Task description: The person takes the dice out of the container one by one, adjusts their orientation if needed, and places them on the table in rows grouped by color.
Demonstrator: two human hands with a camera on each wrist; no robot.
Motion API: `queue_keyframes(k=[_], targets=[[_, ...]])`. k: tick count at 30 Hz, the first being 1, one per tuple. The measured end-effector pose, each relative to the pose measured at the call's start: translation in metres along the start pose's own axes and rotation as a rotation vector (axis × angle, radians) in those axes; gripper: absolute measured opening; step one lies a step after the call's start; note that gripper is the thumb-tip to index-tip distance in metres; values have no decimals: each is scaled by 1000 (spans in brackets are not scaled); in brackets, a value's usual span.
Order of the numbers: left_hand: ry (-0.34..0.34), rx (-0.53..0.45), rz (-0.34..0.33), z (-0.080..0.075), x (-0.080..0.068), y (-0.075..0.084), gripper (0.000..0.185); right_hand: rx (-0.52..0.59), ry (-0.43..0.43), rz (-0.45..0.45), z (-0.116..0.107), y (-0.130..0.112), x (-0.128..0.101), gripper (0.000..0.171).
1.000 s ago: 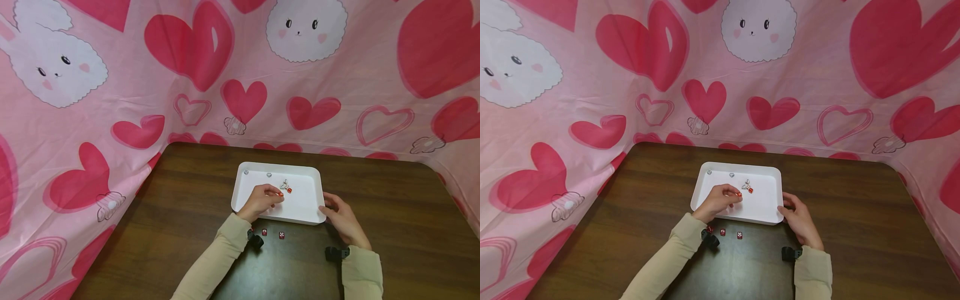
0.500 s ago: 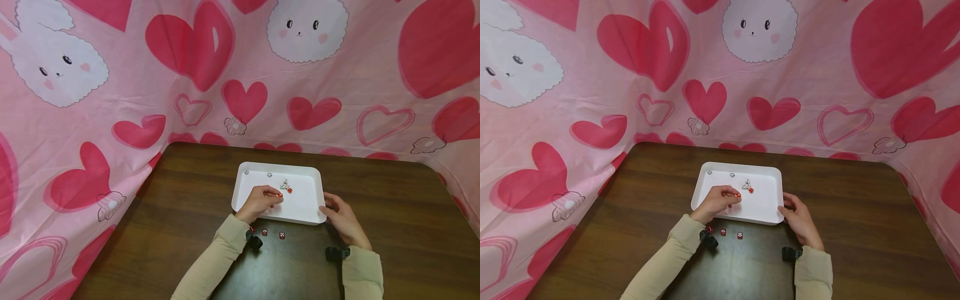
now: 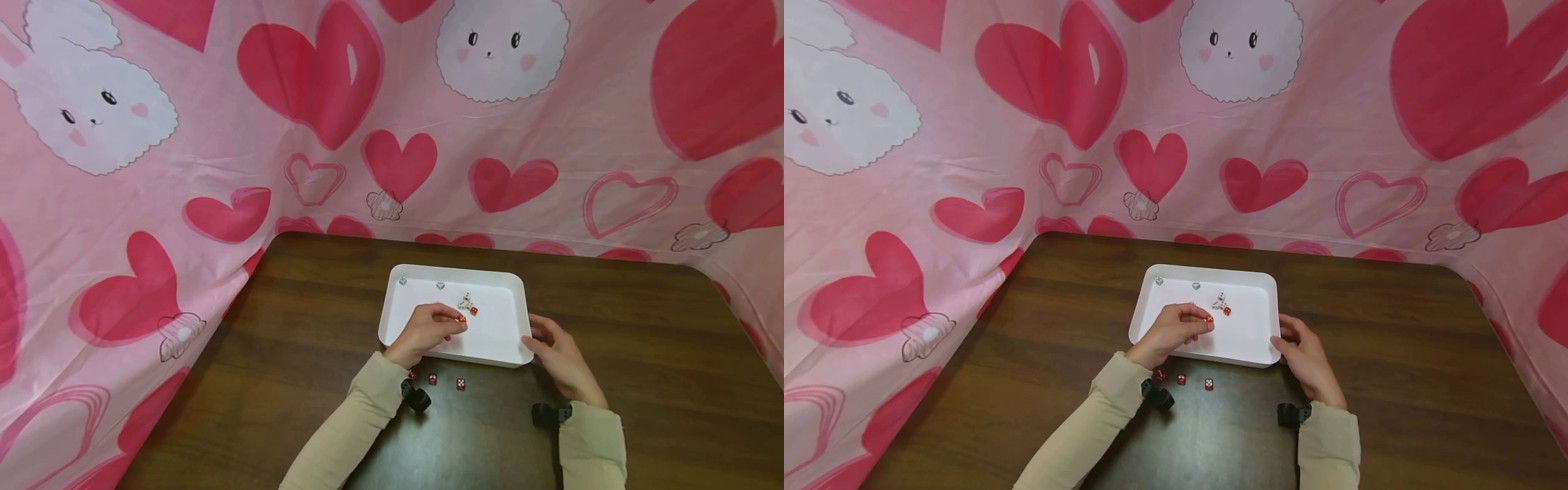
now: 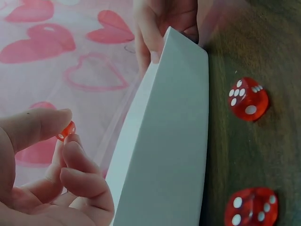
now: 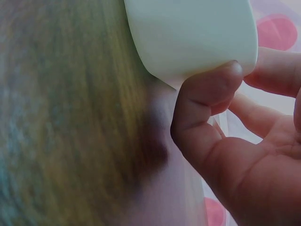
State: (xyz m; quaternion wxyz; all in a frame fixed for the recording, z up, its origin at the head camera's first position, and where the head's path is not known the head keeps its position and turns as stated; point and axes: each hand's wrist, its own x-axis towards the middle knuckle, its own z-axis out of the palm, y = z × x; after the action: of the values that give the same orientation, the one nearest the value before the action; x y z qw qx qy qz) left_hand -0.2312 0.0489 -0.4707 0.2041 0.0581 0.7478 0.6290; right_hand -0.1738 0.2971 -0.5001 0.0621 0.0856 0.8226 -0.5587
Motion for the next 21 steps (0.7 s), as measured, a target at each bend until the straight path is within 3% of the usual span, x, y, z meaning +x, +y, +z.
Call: queue_keyframes(k=[21], targets=[[-52, 18, 44, 10, -12, 0, 16, 4, -2, -13, -1, 2, 2, 58]])
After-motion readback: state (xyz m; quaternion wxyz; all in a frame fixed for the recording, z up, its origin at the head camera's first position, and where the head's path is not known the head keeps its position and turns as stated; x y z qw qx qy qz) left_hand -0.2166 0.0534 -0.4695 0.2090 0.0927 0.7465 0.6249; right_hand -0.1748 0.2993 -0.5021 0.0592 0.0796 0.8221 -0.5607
